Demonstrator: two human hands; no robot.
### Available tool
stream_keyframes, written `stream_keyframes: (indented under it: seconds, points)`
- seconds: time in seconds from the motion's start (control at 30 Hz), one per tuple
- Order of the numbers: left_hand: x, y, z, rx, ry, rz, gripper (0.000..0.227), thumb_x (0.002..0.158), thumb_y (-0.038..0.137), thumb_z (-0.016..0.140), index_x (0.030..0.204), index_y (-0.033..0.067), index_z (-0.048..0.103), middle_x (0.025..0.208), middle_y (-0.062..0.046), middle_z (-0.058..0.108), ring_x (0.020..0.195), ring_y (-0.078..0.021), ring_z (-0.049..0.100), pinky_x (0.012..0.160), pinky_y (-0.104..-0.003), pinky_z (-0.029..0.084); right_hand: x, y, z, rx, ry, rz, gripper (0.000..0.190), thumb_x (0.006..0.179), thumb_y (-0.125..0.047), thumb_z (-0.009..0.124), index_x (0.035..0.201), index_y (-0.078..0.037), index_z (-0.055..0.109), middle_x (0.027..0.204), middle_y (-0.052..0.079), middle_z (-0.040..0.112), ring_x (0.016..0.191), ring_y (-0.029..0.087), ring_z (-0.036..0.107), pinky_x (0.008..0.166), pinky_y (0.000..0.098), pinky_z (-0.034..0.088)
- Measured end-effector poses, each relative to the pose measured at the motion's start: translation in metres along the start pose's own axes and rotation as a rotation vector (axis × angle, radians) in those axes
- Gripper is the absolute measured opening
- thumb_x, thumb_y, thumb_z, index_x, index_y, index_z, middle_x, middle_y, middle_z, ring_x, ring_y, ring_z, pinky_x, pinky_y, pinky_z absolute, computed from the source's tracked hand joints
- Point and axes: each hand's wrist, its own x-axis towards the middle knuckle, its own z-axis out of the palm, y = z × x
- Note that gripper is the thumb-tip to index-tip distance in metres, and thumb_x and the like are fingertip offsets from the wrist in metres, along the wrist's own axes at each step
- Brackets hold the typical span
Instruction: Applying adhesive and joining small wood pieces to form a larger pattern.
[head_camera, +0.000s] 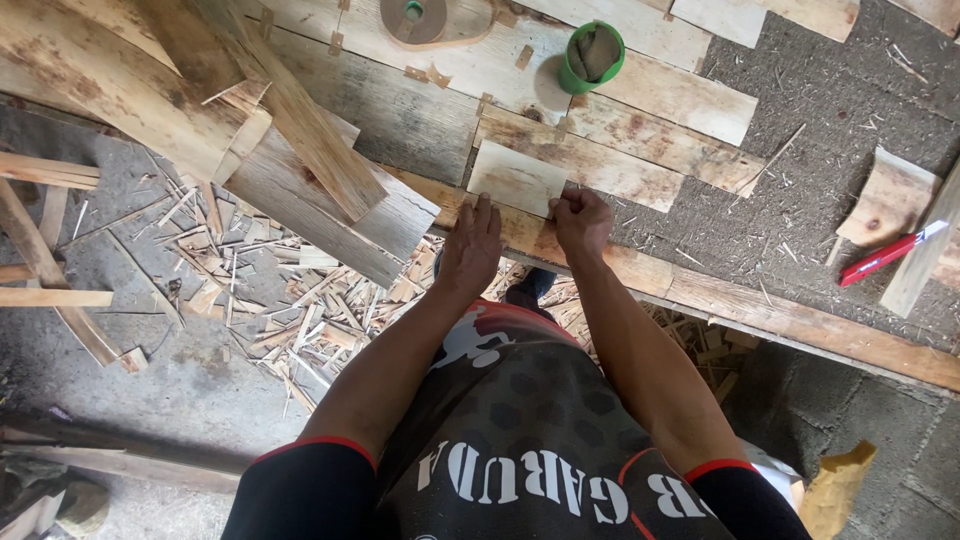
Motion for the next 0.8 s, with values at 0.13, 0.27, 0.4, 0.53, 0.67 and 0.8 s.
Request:
stream_keyframes:
  seconds: [0.13,0.27,0.4,0.53,0.67,0.8]
  points:
    - [0.001,0.0,-0.001,-0.04,-0.023,-0.014,0.067,0.104,0.038,0.054,0.151,-0.0061,0.038,0.162,-0.025,0.03,0.142,-0.0444,0.036,0.11,-0.046,0.046,0.003,0.006,0.001,-0.013,0.016,-0.02,0.02,0.089,-0.01,0.078,0.108,-0.003,0.075,0.089,0.01,0.078,0.067,0.013,0.074,0.056,0.0256,0.065]
    - [0.003,0.001,0.0,0.005,-0.042,-0.008,0.064,0.105,0.037,0.053,0.151,-0.0056,0.037,0.161,-0.025,0.03,0.14,-0.0444,0.036,0.109,-0.046,0.045,0.004,0.005,0.002,-0.008,0.023,-0.041,0.019,0.089,-0.01,0.079,0.106,-0.003,0.076,0.089,0.01,0.079,0.068,0.012,0.075,0.057,0.0249,0.065]
    - [0.004,0.002,-0.008,-0.002,-0.069,-0.019,0.068,0.104,0.036,0.055,0.153,-0.0056,0.033,0.159,-0.024,0.032,0.138,-0.0425,0.038,0.11,-0.043,0.047,0.003,0.004,0.002,0.002,0.022,-0.034,0.016,0.09,-0.009,0.078,0.105,-0.003,0.075,0.087,0.01,0.079,0.067,0.013,0.075,0.056,0.0253,0.064]
    - [0.007,0.006,-0.015,0.025,0.041,-0.007,0.072,0.101,0.036,0.058,0.155,-0.0037,0.031,0.154,-0.023,0.037,0.13,-0.0395,0.043,0.107,-0.043,0.048,0.004,0.004,0.002,0.014,0.024,-0.02,0.017,0.088,-0.009,0.078,0.104,-0.003,0.075,0.086,0.009,0.078,0.066,0.011,0.075,0.056,0.0237,0.065]
    - [0.016,0.011,-0.021,0.05,-0.002,-0.042,0.078,0.098,0.04,0.06,0.156,-0.0033,0.03,0.14,-0.024,0.045,0.12,-0.0386,0.047,0.099,-0.042,0.05,0.003,0.006,0.001,-0.007,0.034,-0.049,0.017,0.088,-0.008,0.079,0.103,-0.001,0.075,0.085,0.009,0.078,0.065,0.011,0.074,0.053,0.0251,0.062]
    - [0.022,0.015,-0.014,0.189,0.026,-0.041,0.075,0.098,0.044,0.061,0.153,-0.0002,0.037,0.133,-0.023,0.049,0.113,-0.0385,0.051,0.092,-0.044,0.054,0.003,0.003,0.0,0.036,0.016,-0.039,0.017,0.088,-0.008,0.078,0.104,-0.001,0.075,0.085,0.009,0.079,0.066,0.012,0.074,0.053,0.0253,0.061]
